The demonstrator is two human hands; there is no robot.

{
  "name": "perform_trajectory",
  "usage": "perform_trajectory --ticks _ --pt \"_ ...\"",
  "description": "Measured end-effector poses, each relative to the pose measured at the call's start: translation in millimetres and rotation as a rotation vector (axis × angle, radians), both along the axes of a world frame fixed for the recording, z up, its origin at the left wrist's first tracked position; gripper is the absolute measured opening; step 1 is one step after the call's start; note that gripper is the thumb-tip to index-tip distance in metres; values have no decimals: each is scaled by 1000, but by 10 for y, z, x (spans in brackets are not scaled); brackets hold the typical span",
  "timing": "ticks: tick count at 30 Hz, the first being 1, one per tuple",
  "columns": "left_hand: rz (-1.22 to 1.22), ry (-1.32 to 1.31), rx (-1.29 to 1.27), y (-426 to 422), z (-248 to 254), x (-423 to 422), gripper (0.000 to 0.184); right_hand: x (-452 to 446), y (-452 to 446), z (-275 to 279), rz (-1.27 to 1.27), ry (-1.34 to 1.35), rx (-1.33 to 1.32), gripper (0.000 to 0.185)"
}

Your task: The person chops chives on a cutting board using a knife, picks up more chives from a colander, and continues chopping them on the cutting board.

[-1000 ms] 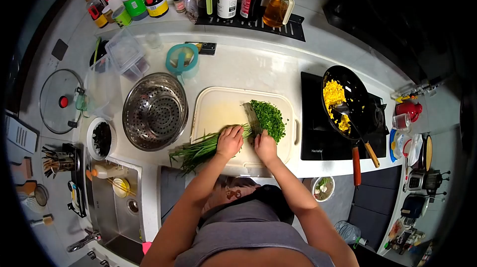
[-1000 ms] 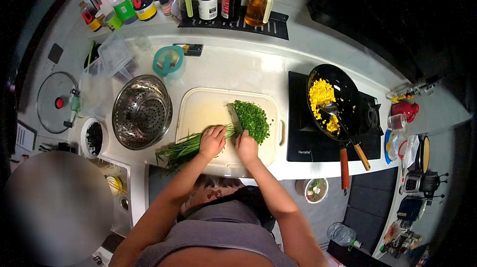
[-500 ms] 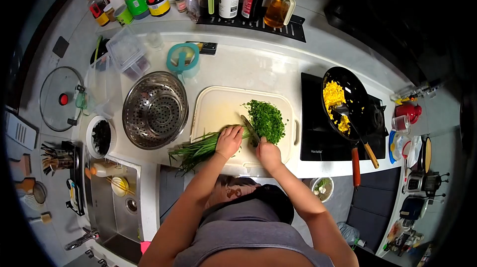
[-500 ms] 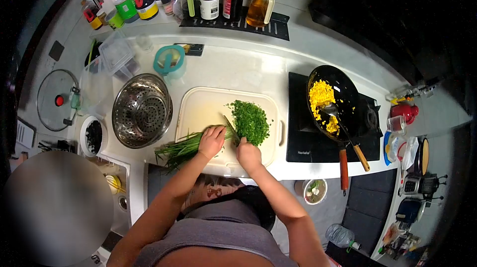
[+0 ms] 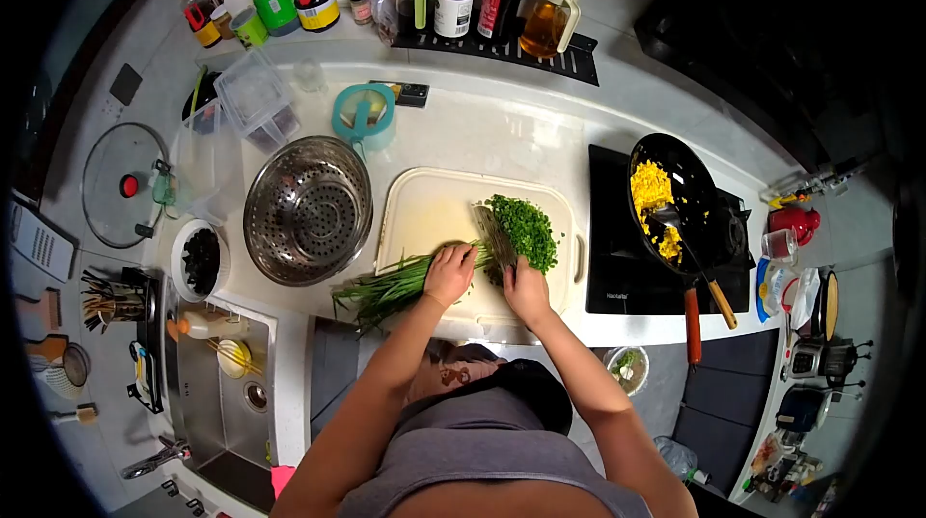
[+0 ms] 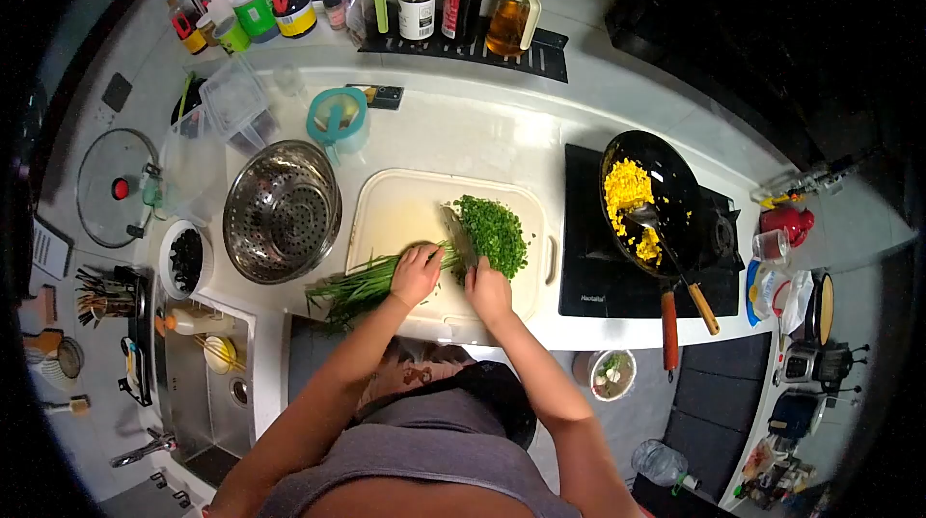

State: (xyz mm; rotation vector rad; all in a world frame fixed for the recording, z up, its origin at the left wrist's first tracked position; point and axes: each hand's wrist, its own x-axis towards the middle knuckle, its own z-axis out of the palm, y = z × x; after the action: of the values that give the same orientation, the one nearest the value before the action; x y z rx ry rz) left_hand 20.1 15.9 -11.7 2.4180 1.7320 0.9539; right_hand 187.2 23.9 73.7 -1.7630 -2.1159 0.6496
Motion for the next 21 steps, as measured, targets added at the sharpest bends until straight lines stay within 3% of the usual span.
perform_trajectory --ticks 6,10,17,21 --pt "-2 12 6 0 27 4 29 86 -124 53 162 -133 -4 18" --pt "-6 -20 -8 0 29 3 30 -60 -66 -121 116 -130 4 17" --pt "5 -125 -38 -4 -33 -36 13 -46 118 -322 -55 76 70 19" --pt "-33 -102 -9 17 -15 -53 9 58 11 -23 -23 25 60 18"
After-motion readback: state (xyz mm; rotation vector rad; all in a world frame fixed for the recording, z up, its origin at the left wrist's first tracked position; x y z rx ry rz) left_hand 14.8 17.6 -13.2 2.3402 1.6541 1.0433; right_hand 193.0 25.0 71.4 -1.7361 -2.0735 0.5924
